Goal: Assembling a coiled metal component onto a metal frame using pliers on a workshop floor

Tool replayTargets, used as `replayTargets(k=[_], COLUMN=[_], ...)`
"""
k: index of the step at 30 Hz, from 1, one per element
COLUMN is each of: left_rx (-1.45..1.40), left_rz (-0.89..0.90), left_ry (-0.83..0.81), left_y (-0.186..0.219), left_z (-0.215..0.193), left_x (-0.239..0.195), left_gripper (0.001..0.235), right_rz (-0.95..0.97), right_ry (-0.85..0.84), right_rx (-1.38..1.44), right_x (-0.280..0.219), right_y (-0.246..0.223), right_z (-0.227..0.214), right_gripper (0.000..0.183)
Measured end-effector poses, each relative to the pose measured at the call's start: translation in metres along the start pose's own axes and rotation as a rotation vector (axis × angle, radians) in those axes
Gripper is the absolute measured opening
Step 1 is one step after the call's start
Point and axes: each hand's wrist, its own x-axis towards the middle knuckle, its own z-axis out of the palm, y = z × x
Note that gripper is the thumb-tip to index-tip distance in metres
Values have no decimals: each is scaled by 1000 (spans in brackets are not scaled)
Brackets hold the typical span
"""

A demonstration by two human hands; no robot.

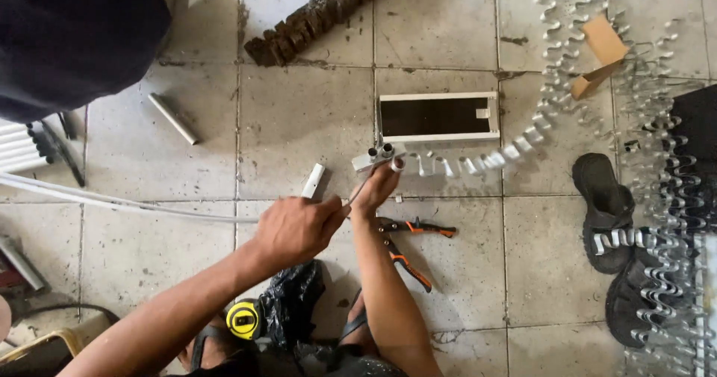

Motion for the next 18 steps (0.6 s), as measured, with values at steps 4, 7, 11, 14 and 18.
replayTargets(k=[4,7,11,14,18], left_rx=[-15,-1,15,61,102], left_rz=[-55,-46,-4,50,159], left_ry=[-18,-1,11,17,119], left_y=[4,6,6,-5,-12], left_z=[0,-6,-14,-21,-21], left_x=[-6,-5,-9,-4,-4], left_gripper=[36,41,46,42,44], right_rz=[62,3,9,43,-906], right_ry=[173,122,109,10,-105], right_rx=[47,54,58,-39,-835], right_x=[-3,-12,-18,-8,42], right_y=[21,-9,-44,-33,33], right_z=[19,29,31,-5,-71], right_gripper=[25,24,23,27,25])
